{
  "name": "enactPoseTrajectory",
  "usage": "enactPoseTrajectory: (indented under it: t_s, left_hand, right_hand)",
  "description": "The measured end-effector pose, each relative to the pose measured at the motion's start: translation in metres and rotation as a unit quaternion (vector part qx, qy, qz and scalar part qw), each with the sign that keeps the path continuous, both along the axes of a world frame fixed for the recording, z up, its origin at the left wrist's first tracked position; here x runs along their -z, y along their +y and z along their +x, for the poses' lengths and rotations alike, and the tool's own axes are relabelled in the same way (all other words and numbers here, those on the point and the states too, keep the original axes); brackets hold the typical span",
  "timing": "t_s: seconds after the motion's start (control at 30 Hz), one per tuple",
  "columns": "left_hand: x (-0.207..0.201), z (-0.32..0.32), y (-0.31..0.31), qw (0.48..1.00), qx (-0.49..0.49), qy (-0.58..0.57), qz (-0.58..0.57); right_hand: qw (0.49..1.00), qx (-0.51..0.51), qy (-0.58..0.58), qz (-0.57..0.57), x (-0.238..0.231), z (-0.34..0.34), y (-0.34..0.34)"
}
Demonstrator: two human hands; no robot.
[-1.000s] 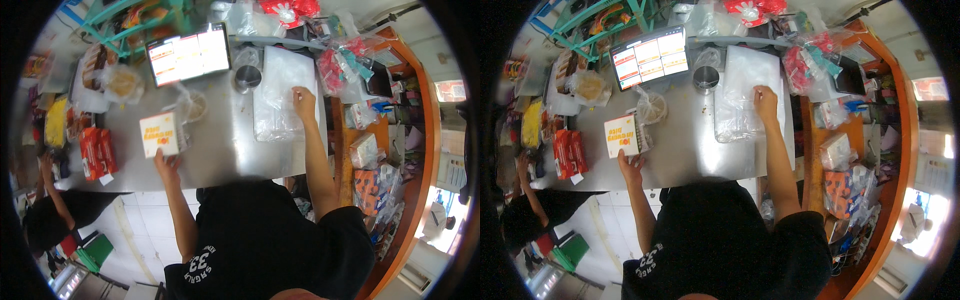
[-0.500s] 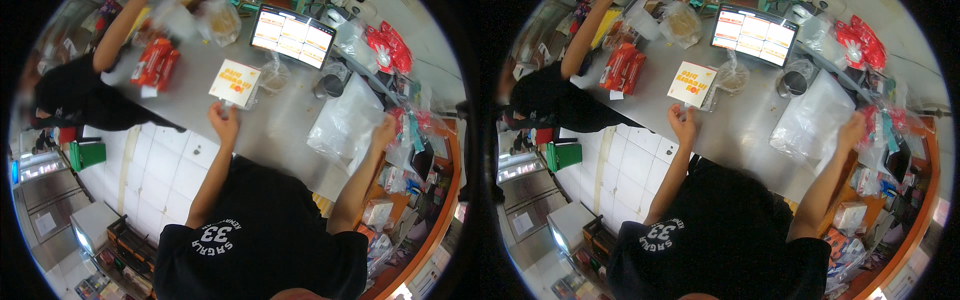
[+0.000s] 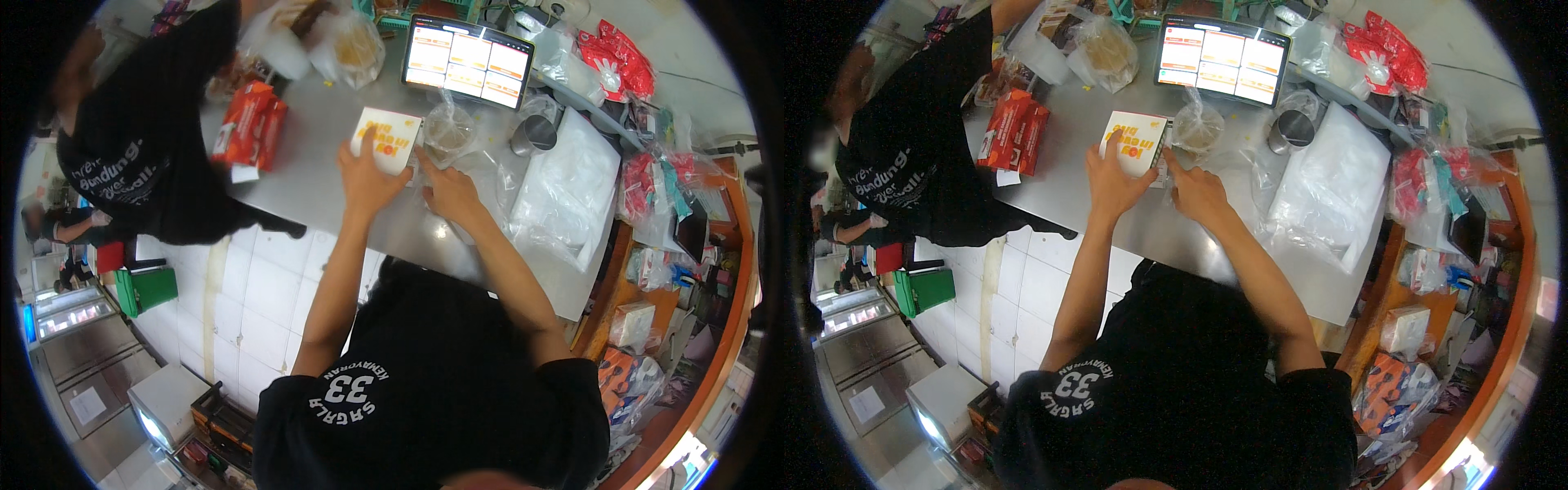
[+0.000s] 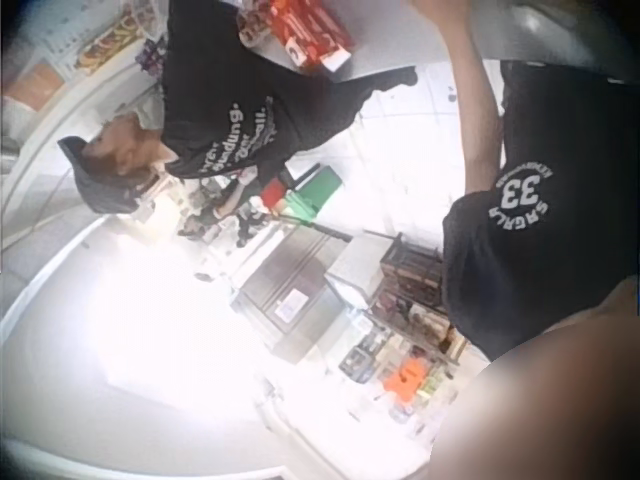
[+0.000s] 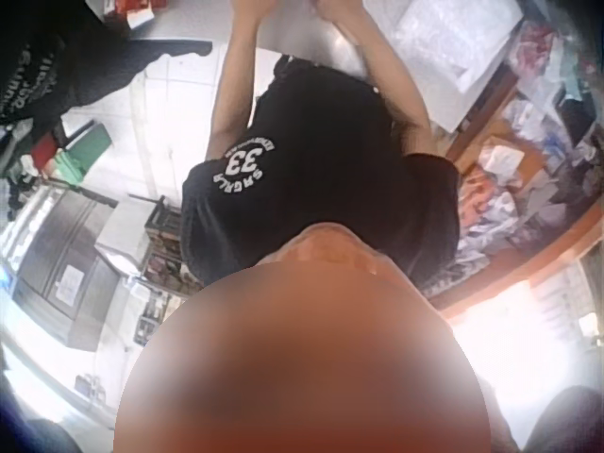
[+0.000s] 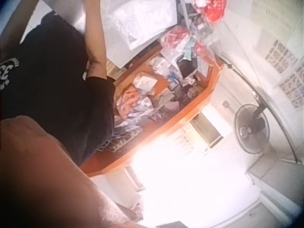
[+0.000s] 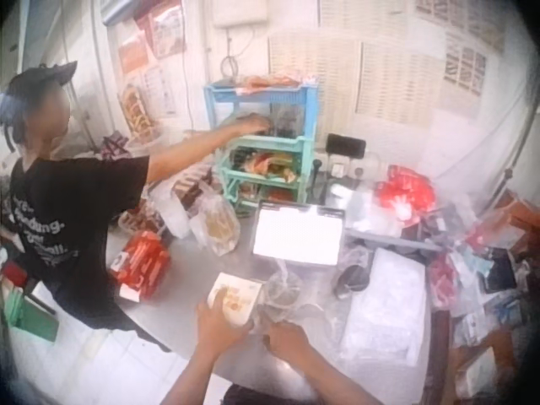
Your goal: The person packs multiple snack boxes and small items into plastic bags at a retail counter. They open bags, insert items, fold and seal the bags, and place them on the counter. A coworker is visible nearby handling other items.
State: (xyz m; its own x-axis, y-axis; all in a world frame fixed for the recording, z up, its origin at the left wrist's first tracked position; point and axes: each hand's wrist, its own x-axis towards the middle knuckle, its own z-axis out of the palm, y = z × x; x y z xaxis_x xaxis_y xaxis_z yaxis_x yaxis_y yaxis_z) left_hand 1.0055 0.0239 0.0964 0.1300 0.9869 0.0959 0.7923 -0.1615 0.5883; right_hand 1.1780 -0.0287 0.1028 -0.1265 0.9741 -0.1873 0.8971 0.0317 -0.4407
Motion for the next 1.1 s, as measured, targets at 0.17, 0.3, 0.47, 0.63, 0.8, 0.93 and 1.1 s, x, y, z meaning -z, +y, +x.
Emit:
enactPoseTrajectory:
  t_s: [0.17, 0.3, 0.47, 0.63, 0.8, 0.93, 1.1]
  left_hand:
    - [0.012, -0.028, 0.014, 0.998, -0.014, -0.059, 0.024]
    - [0.022, -0.067, 0.028, 0.994, -0.099, -0.031, -0.018]
    - [0.054, -0.093, 0.029, 0.991, -0.118, 0.064, -0.007]
    - [0.051, -0.091, 0.018, 0.991, -0.101, 0.03, 0.076]
    - [0.014, -0.068, -0.02, 0.985, 0.0, -0.16, 0.063]
    - [0.007, -0.034, -0.054, 0.893, 0.281, -0.19, -0.294]
    - [0.016, 0.049, -0.065, 0.623, 0.493, -0.487, -0.362]
  right_hand:
    - [0.997, 0.022, -0.058, 0.037, 0.034, -0.004, 0.011]
    - [0.995, 0.019, -0.098, 0.02, 0.035, -0.007, 0.016]
    - [0.99, 0.009, -0.14, 0.027, 0.032, -0.008, 0.019]
    - [0.99, 0.006, -0.142, -0.004, 0.023, -0.01, 0.023]
    - [0.996, 0.027, -0.047, 0.069, -0.031, -0.003, 0.009]
    - [0.963, 0.102, 0.244, 0.043, -0.108, 0.037, -0.051]
    - [0.806, 0.253, 0.477, 0.241, -0.141, 0.08, -0.115]
